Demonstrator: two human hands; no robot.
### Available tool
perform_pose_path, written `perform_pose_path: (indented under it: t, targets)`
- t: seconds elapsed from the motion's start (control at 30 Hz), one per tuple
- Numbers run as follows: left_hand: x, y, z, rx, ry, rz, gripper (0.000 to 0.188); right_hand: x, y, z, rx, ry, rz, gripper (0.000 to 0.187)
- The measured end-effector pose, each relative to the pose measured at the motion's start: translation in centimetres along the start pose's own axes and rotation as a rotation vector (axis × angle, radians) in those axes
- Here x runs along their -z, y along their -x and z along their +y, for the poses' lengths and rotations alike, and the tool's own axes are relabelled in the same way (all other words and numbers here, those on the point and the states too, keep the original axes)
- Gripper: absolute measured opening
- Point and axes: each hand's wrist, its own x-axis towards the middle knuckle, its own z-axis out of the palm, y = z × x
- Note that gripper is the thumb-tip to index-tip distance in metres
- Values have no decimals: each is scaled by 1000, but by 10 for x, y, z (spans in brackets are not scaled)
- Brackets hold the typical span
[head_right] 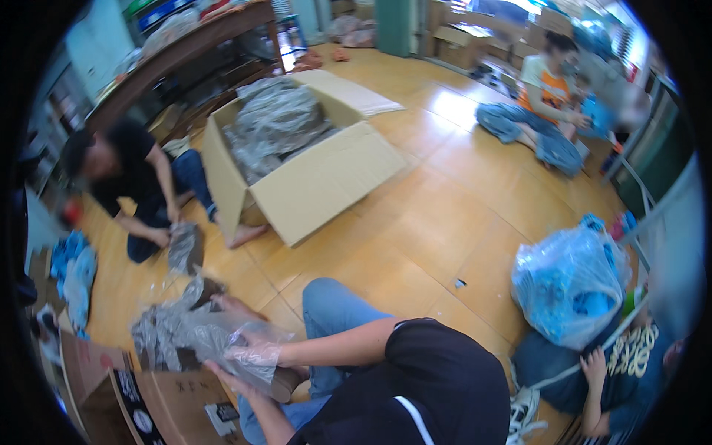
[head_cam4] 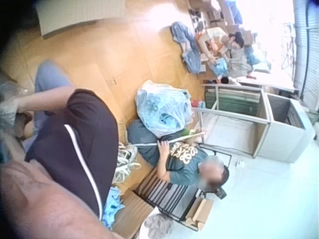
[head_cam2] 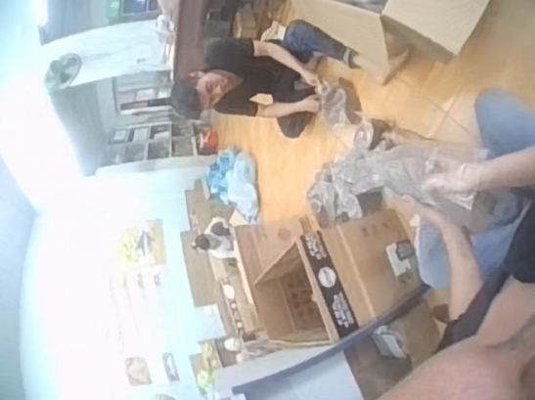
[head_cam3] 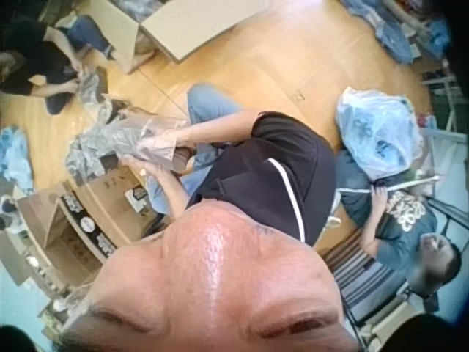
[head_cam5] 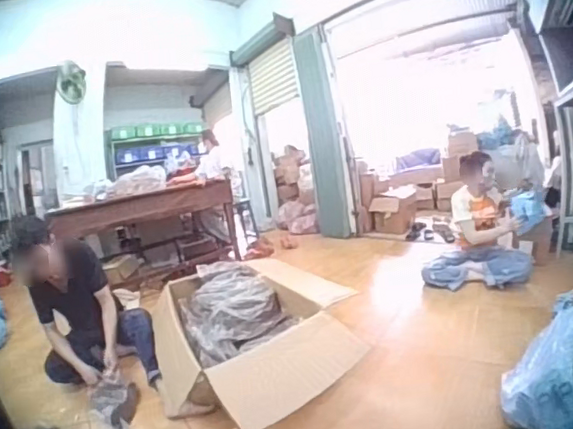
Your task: The person sits on the floor and repeatedly picks up pairs of brown shoe insoles, inspects them, and places them into clear plastic bags. The person then puts the packaged insoles into a cardboard box. Other people are also sitting on the floor and performing similar packaging tasks.
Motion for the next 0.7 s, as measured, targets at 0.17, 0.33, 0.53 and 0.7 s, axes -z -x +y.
perform_pose_path:
  t: [0.17, 0.33, 0.53, 0.7]
  targets:
    - [18, 8, -31, -54, -11, -20, 70, -2, -1, -18, -27, -63, 120, 78]
    - [68, -16, -24, -182, -28, -45, 69, 9, 20, -32, -373, 524, -407, 76]
    - [87, -28, -9, -282, 70, -70, 72, 59, 41, -66, -684, 123, -362, 72]
    - [72, -20, -20, -187, 85, -129, 74, 43, 27, -58, -108, 525, -203, 54]
